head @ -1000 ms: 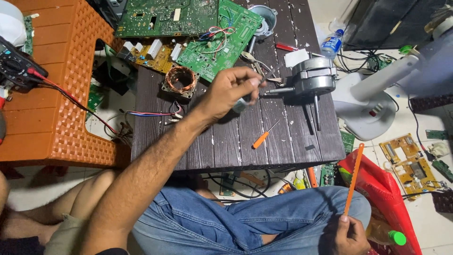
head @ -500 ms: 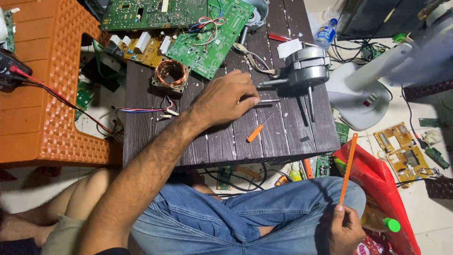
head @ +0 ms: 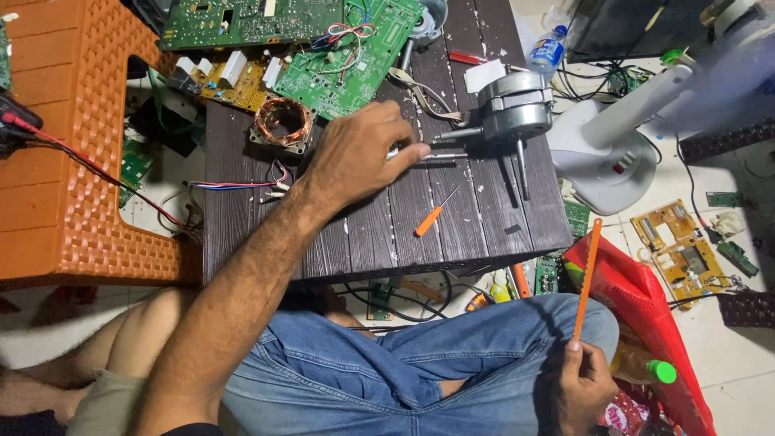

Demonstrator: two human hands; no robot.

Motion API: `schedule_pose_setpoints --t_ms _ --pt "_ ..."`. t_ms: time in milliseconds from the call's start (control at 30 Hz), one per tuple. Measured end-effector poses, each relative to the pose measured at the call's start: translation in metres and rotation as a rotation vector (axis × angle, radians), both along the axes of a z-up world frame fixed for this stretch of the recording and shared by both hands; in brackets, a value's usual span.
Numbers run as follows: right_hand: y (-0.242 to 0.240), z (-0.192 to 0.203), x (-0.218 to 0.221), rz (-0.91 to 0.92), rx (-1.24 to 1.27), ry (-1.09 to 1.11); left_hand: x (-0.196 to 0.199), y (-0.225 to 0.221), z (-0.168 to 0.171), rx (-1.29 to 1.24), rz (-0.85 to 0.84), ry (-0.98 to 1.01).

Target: Cutting a small metal rod using a manual saw blade among electronic components.

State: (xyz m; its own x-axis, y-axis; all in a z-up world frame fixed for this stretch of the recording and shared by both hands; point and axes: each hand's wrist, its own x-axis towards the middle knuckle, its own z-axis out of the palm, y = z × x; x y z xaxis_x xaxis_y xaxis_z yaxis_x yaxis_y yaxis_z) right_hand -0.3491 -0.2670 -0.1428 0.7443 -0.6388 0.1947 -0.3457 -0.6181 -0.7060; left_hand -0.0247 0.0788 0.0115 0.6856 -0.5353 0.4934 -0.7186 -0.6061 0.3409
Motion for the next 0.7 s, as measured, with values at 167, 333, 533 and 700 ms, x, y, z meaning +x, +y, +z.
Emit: schedule_pose_setpoints --t_ms 167,333,533,700 --pt "0.005 0.005 0.002 0.013 0.044 -0.047 0.004 0.002 -0.011 0.123 -0.016 0.045" --pt "-0.009 -0.009 -0.003 0.028 -0.03 0.006 0.001 0.002 -0.01 0.149 -0.073 0.011" --pt "-0.001 0.001 -0.001 0.02 0.041 -0.026 -0.013 -0.005 0.003 0.044 -0.157 0.159" --pt "0.005 0.011 0.003 0.01 0.063 0.006 -0.021 -0.024 -0.005 0.123 -0.196 0.346"
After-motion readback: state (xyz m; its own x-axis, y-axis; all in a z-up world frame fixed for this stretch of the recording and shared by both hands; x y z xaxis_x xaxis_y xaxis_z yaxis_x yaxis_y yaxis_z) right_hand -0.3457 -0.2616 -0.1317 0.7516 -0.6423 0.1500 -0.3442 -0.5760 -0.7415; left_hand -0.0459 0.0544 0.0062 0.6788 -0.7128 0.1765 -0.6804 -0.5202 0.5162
